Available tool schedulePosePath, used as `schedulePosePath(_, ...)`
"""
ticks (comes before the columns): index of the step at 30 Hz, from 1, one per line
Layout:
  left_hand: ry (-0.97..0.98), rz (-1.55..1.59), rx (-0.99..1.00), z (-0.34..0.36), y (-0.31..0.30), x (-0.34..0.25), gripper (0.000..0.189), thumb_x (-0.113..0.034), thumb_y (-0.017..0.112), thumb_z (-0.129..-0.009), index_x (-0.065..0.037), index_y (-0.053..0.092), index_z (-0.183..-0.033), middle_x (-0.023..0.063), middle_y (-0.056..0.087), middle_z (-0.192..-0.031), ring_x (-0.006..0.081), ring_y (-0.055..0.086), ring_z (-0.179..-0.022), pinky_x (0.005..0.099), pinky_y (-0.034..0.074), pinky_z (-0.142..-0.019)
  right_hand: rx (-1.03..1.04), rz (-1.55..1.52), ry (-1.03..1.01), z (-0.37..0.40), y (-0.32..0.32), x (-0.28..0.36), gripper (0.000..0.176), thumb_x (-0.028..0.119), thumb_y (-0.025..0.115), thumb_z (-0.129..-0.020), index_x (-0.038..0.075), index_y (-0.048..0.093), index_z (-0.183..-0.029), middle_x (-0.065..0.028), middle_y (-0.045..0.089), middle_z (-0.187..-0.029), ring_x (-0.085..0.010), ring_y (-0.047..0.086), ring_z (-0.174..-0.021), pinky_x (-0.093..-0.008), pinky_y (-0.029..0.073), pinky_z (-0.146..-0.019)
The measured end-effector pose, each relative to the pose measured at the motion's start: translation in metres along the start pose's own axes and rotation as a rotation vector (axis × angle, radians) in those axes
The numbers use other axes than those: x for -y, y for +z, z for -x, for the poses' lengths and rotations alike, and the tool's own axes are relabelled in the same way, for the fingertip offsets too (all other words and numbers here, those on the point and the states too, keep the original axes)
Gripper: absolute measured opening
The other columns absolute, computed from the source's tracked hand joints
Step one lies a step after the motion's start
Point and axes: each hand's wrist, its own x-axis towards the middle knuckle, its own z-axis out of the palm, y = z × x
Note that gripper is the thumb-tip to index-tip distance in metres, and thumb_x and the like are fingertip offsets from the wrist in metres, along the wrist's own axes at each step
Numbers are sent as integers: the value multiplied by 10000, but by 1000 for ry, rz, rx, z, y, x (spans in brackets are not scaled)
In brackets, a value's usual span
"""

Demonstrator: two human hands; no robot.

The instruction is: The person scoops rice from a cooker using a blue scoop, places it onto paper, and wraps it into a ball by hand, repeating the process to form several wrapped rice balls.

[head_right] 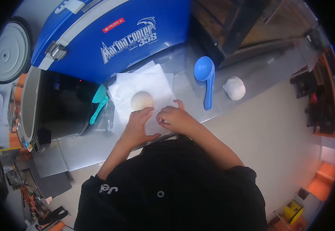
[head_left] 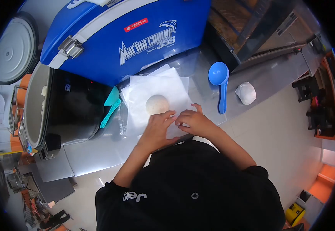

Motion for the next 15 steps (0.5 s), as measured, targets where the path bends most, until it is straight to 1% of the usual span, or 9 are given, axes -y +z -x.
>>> schedulePosePath(1,90,-179,5,10,-9,6,573,-174,757,-715,-97,503,-1223,130,543,-1223,303,562,-1027,416,385,-942,-100,45,-90,0,8,-2,262,158,667,-809,134,576,-1054,-16,620,-950,-210,586,-1021,-531,264,-1045)
schedulePosePath(2,96,-179,16,20,-15,14,573,-174,757,-715,-97,503,-1223,130,543,-1223,303,562,-1027,416,385,-942,-200,91,-177,1,16,-3,264,136,639,-842,136,582,-1099,-31,630,-953,-211,596,-1004,-506,304,-1043)
schedulePosePath(4,-8,-372,10,43,-21,39,512,-150,750,-704,-112,551,-1174,92,589,-1132,273,563,-1022,437,356,-964,-252,100,-161,6,28,-8,248,129,628,-851,135,584,-1095,-39,644,-989,-213,597,-1022,-480,320,-1044)
schedulePosePath(6,6,-416,13,69,-30,75,452,-94,744,-666,-120,595,-1091,66,614,-1047,250,575,-991,423,370,-931,-298,116,-145,17,31,-11,233,121,617,-860,134,587,-1091,-47,658,-1024,-215,598,-1040,-453,336,-1046)
schedulePosePath(7,11,-466,11,78,-33,85,404,-39,739,-628,-128,639,-1008,41,639,-963,228,586,-959,410,384,-899,-277,108,-119,24,30,-12,188,120,605,-871,122,584,-1057,-45,651,-1086,-214,592,-1068,-457,321,-1064)
schedulePosePath(8,20,-461,12,80,-36,84,404,-39,739,-628,-128,639,-1008,41,639,-963,228,586,-959,410,384,-899,-256,100,-93,31,30,-14,144,120,594,-881,111,581,-1024,-43,644,-1148,-213,585,-1096,-461,307,-1082)
schedulePosePath(12,151,-375,-36,76,-46,67,318,-22,709,-646,-135,664,-939,23,640,-886,217,606,-900,397,402,-871,-278,38,7,49,43,-26,138,88,572,-887,89,572,-1025,-53,639,-1155,-219,573,-1131,-468,295,-1090)
schedulePosePath(14,189,-343,-60,71,-49,67,294,-21,703,-663,-136,667,-931,32,638,-883,214,609,-888,390,408,-861,-491,69,-8,46,45,-21,153,89,574,-885,90,596,-1037,-98,664,-1019,-263,608,-1004,-443,383,-994)
schedulePosePath(15,169,-331,-84,68,-51,71,229,-38,696,-701,-122,666,-913,27,642,-875,213,612,-872,384,426,-840,-491,74,-4,44,51,-26,153,89,574,-885,90,596,-1037,-98,664,-1019,-263,608,-1004,-443,383,-994)
